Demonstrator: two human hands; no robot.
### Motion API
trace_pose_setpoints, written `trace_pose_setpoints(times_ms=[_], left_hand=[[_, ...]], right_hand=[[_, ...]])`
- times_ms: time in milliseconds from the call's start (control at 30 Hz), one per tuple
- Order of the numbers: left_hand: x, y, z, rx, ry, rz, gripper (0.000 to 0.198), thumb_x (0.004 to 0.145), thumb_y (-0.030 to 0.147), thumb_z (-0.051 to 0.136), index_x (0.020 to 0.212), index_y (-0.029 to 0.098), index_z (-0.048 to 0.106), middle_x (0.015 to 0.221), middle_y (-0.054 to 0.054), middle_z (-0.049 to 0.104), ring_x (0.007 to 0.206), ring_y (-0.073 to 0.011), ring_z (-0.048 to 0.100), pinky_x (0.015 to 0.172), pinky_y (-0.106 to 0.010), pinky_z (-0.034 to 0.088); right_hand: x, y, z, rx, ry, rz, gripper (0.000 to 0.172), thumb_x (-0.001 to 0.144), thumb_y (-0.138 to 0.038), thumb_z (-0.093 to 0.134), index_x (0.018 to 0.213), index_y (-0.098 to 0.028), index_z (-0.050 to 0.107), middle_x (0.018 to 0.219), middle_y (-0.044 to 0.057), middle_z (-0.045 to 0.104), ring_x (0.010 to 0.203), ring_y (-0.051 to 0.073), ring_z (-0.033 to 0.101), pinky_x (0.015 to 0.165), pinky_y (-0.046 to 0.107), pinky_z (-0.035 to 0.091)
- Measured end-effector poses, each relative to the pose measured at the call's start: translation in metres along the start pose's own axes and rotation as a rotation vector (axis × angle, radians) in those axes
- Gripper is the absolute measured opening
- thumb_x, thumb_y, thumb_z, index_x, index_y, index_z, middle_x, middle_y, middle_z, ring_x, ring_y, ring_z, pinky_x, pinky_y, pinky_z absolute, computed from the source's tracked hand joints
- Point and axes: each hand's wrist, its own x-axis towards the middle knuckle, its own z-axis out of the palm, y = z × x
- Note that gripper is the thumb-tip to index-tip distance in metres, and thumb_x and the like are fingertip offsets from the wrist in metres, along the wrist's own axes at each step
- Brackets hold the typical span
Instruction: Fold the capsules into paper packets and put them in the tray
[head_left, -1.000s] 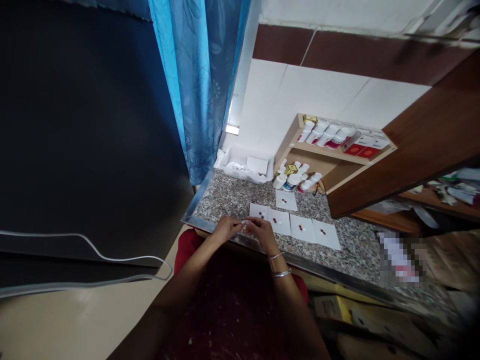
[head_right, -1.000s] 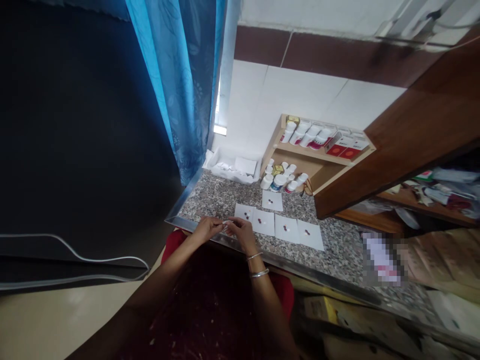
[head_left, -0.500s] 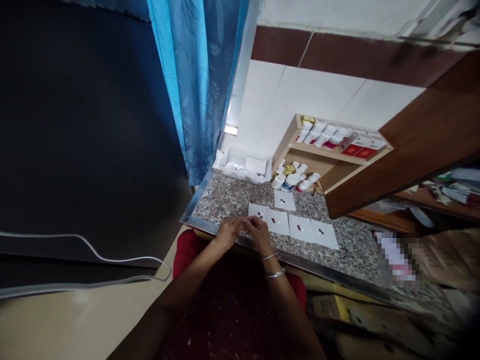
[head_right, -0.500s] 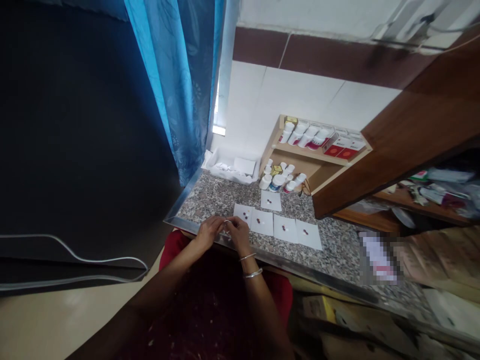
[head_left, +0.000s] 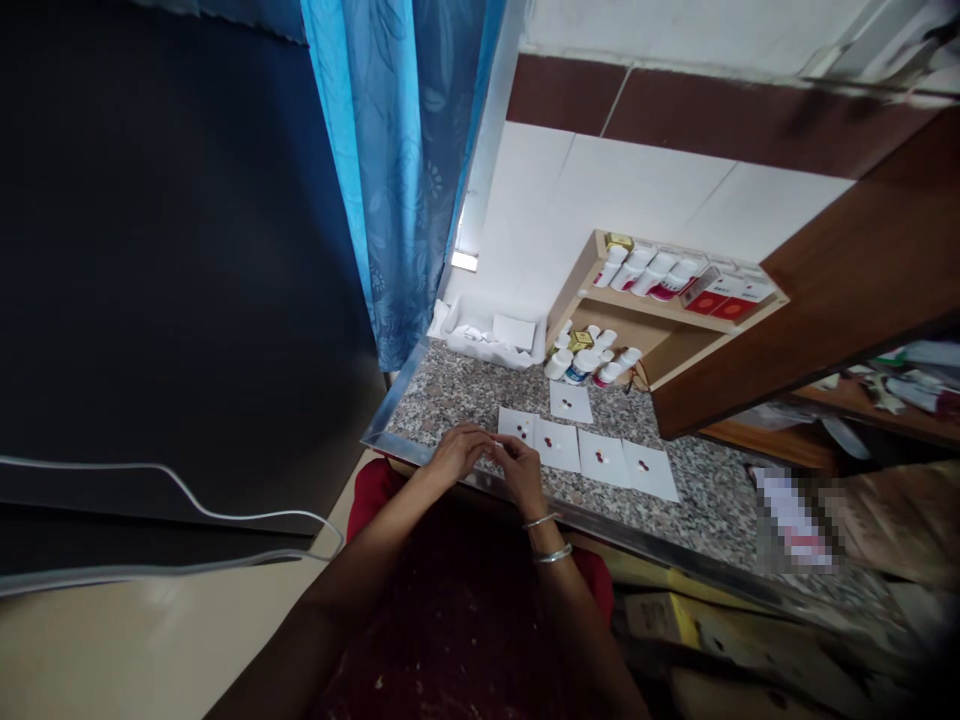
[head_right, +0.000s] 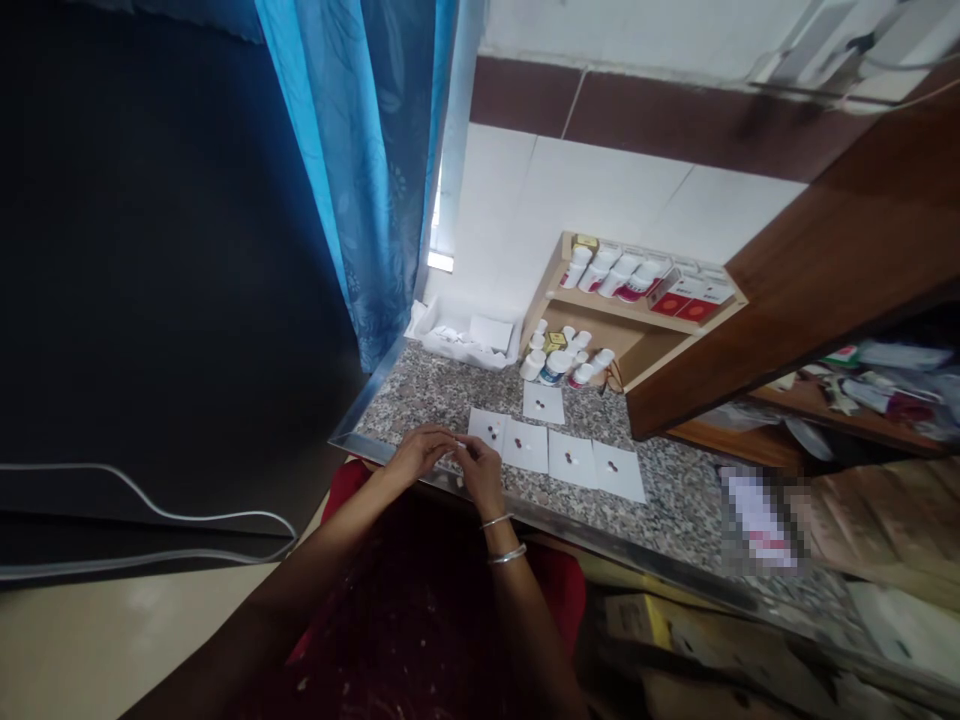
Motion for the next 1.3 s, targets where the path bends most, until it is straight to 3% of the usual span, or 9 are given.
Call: trace_pose_setpoints(times_ms=[233, 433, 600, 733, 800, 900, 967, 1100, 1300], left_hand=[[0.001, -0.005, 0.004, 0.156, -0.042, 0.005, 0.022, 0.082, 0.022, 0.046, 0.100, 0.022, 0.060, 0.084, -0.005, 0.062, 0.082, -0.0168, 0.057, 0.078, -0.027, 0.043], [0.001, -0.004, 0.005, 0.391, -0.113, 0.062, 0.028, 0.086, 0.019, 0.039, 0.111, 0.021, 0.051, 0.086, -0.005, 0.060, 0.085, -0.0167, 0.055, 0.079, -0.028, 0.043], [-0.002, 0.007, 0.002, 0.532, -0.190, 0.141, 0.033, 0.084, 0.015, 0.041, 0.116, 0.018, 0.047, 0.086, -0.007, 0.058, 0.086, -0.0196, 0.052, 0.078, -0.032, 0.043], [-0.006, 0.004, 0.004, 0.384, -0.136, 0.157, 0.034, 0.084, 0.015, 0.040, 0.117, 0.018, 0.047, 0.094, -0.008, 0.060, 0.089, -0.0182, 0.053, 0.079, -0.031, 0.043], [-0.007, -0.001, 0.006, 0.260, -0.016, 0.070, 0.031, 0.084, 0.018, 0.042, 0.114, 0.019, 0.050, 0.096, -0.007, 0.061, 0.088, -0.0166, 0.054, 0.080, -0.030, 0.043], [-0.006, -0.007, 0.010, 0.090, 0.140, -0.169, 0.035, 0.079, 0.027, 0.053, 0.113, 0.018, 0.053, 0.095, -0.007, 0.062, 0.084, -0.0160, 0.056, 0.079, -0.030, 0.044], [-0.004, -0.011, 0.012, -0.078, 0.116, -0.337, 0.038, 0.072, 0.031, 0.060, 0.107, 0.016, 0.058, 0.087, -0.005, 0.064, 0.076, -0.0152, 0.056, 0.072, -0.028, 0.045], [-0.002, -0.018, 0.021, -0.447, 0.046, -0.541, 0.030, 0.063, 0.040, 0.065, 0.072, 0.012, 0.064, 0.060, 0.001, 0.059, 0.056, -0.0106, 0.051, 0.055, -0.021, 0.039], [-0.003, -0.025, 0.030, -0.407, 0.170, -0.605, 0.034, 0.056, 0.043, 0.067, 0.053, 0.012, 0.054, 0.048, 0.005, 0.047, 0.046, -0.0058, 0.038, 0.045, -0.018, 0.028]], right_hand=[[0.003, 0.003, -0.004, -0.171, 0.020, -0.054, 0.026, 0.066, -0.029, 0.055, 0.087, -0.017, 0.066, 0.054, -0.004, 0.054, 0.051, 0.011, 0.043, 0.050, 0.023, 0.035], [0.004, 0.002, -0.002, -0.176, 0.012, -0.019, 0.025, 0.066, -0.031, 0.055, 0.083, -0.015, 0.067, 0.053, -0.003, 0.052, 0.050, 0.010, 0.040, 0.049, 0.022, 0.033], [0.003, -0.005, 0.001, -0.030, -0.025, -0.031, 0.024, 0.067, -0.036, 0.058, 0.076, -0.015, 0.065, 0.060, -0.002, 0.057, 0.055, 0.010, 0.046, 0.054, 0.022, 0.038], [0.000, -0.010, 0.000, 0.123, -0.068, 0.020, 0.027, 0.068, -0.041, 0.060, 0.076, -0.016, 0.064, 0.064, 0.000, 0.062, 0.059, 0.013, 0.053, 0.058, 0.025, 0.043], [-0.001, -0.010, -0.001, 0.152, -0.067, 0.043, 0.026, 0.067, -0.041, 0.062, 0.075, -0.016, 0.064, 0.063, 0.001, 0.062, 0.059, 0.013, 0.055, 0.059, 0.026, 0.044], [-0.002, -0.007, -0.004, 0.181, -0.075, 0.049, 0.025, 0.066, -0.040, 0.064, 0.076, -0.016, 0.063, 0.064, 0.001, 0.063, 0.060, 0.013, 0.056, 0.060, 0.027, 0.045], [-0.002, -0.005, -0.005, 0.170, -0.085, 0.032, 0.026, 0.066, -0.039, 0.064, 0.078, -0.016, 0.062, 0.062, -0.001, 0.061, 0.058, 0.012, 0.054, 0.059, 0.026, 0.044], [-0.002, 0.001, -0.006, 0.084, -0.037, -0.038, 0.030, 0.065, -0.037, 0.065, 0.086, -0.018, 0.058, 0.052, -0.008, 0.045, 0.049, 0.009, 0.043, 0.049, 0.021, 0.036], [-0.003, 0.007, -0.001, 0.088, 0.017, -0.050, 0.040, 0.065, -0.038, 0.063, 0.098, -0.020, 0.047, 0.053, -0.010, 0.034, 0.048, 0.009, 0.040, 0.048, 0.021, 0.038]])
